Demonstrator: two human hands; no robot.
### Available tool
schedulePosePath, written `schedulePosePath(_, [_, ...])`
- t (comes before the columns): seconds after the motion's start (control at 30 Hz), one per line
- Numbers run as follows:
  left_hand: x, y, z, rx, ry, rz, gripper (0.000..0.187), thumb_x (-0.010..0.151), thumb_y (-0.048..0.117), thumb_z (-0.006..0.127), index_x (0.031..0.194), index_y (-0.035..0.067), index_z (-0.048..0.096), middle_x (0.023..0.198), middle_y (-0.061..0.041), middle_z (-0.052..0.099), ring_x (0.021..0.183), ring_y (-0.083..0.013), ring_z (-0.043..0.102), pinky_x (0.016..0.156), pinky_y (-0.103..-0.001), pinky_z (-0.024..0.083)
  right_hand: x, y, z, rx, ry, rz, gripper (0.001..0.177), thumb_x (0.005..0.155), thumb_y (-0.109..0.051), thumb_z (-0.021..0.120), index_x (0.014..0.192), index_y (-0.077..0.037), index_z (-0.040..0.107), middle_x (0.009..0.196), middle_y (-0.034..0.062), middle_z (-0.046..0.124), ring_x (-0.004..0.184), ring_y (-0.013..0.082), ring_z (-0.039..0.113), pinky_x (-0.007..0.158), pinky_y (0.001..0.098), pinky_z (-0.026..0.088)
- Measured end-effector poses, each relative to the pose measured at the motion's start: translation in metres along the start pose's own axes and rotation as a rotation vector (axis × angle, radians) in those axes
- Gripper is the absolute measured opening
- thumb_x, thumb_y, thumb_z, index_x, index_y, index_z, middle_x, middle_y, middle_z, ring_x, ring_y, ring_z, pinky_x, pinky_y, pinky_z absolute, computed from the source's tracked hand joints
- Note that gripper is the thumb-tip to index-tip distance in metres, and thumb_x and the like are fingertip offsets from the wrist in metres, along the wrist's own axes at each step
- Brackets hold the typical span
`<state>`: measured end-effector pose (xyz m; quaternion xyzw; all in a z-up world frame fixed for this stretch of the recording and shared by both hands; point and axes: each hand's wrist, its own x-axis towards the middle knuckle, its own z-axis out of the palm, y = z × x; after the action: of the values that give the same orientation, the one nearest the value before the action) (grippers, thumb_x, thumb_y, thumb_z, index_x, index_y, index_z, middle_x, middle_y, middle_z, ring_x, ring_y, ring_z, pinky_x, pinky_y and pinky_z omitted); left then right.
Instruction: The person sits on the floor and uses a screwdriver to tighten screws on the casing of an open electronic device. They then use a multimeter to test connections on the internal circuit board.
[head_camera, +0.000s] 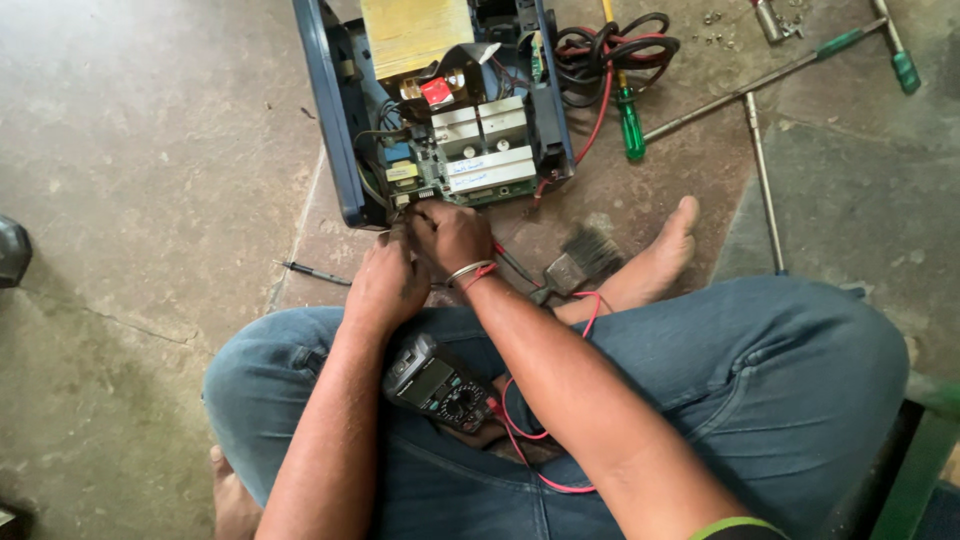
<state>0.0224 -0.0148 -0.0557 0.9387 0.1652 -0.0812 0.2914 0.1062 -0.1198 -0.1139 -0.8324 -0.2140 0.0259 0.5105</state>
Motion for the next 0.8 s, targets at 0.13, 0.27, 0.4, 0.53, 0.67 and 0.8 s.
schedulePosePath(0.13, [0.001,0.003,-0.002,0.037,-0.045,-0.010,0.038,0.091,0.021,0.059,0.119,-0.004,0.057,0.112,-0.034,0.065,0.106,-0.0511,0.061,0.095,-0.057,0.048,0.001,-0.004,-0.003,-0.048,-0.018,-0.011,0.016,0.090,-0.026,0.069,0.095,-0.013,0.077,0.092,0.0122,0.075,0.083,0.0340,0.074,0.072,0.0432,0.058])
schedulePosePath(0.27, [-0.005,0.008,-0.004,0.090,0.058,0.072,0.045,0.085,0.018,0.061,0.123,-0.005,0.055,0.115,-0.030,0.064,0.105,-0.0492,0.060,0.090,-0.055,0.050,0.000,-0.009,-0.005,-0.040,-0.023,-0.007,0.017,0.092,-0.027,0.067,0.095,-0.012,0.076,0.091,0.0123,0.075,0.082,0.0343,0.073,0.072,0.0433,0.058])
schedulePosePath(0.4, [-0.012,0.018,-0.005,0.250,0.068,0.024,0.042,0.087,0.019,0.062,0.123,-0.002,0.057,0.118,-0.023,0.065,0.108,-0.0432,0.062,0.086,-0.055,0.051,0.002,-0.007,-0.002,-0.046,-0.010,-0.020,0.017,0.093,-0.027,0.067,0.095,-0.012,0.075,0.091,0.0129,0.075,0.081,0.0342,0.074,0.070,0.0427,0.059])
schedulePosePath(0.53, [-0.012,0.021,-0.008,0.332,0.071,-0.005,0.049,0.082,0.023,0.064,0.124,0.000,0.057,0.114,-0.022,0.065,0.108,-0.0400,0.062,0.086,-0.053,0.051,0.003,-0.003,-0.003,-0.098,-0.019,-0.074,0.016,0.095,-0.028,0.067,0.093,-0.014,0.074,0.088,0.0116,0.075,0.078,0.0340,0.073,0.069,0.0438,0.058])
schedulePosePath(0.67, [-0.011,0.019,-0.002,0.499,0.011,-0.068,0.045,0.084,0.022,0.061,0.124,0.003,0.059,0.114,-0.019,0.066,0.107,-0.0366,0.062,0.086,-0.052,0.050,0.003,-0.003,-0.004,-0.159,-0.027,-0.105,0.016,0.095,-0.028,0.067,0.093,-0.015,0.074,0.087,0.0115,0.075,0.077,0.0359,0.072,0.067,0.0465,0.057])
schedulePosePath(0.8, [-0.007,0.014,0.002,0.529,0.039,-0.019,0.039,0.085,0.022,0.061,0.119,0.002,0.061,0.113,-0.018,0.068,0.108,-0.0359,0.063,0.088,-0.051,0.049,0.003,-0.005,-0.007,-0.141,-0.016,-0.111,0.016,0.094,-0.029,0.066,0.094,-0.016,0.075,0.089,0.0110,0.075,0.075,0.0359,0.071,0.065,0.0463,0.057])
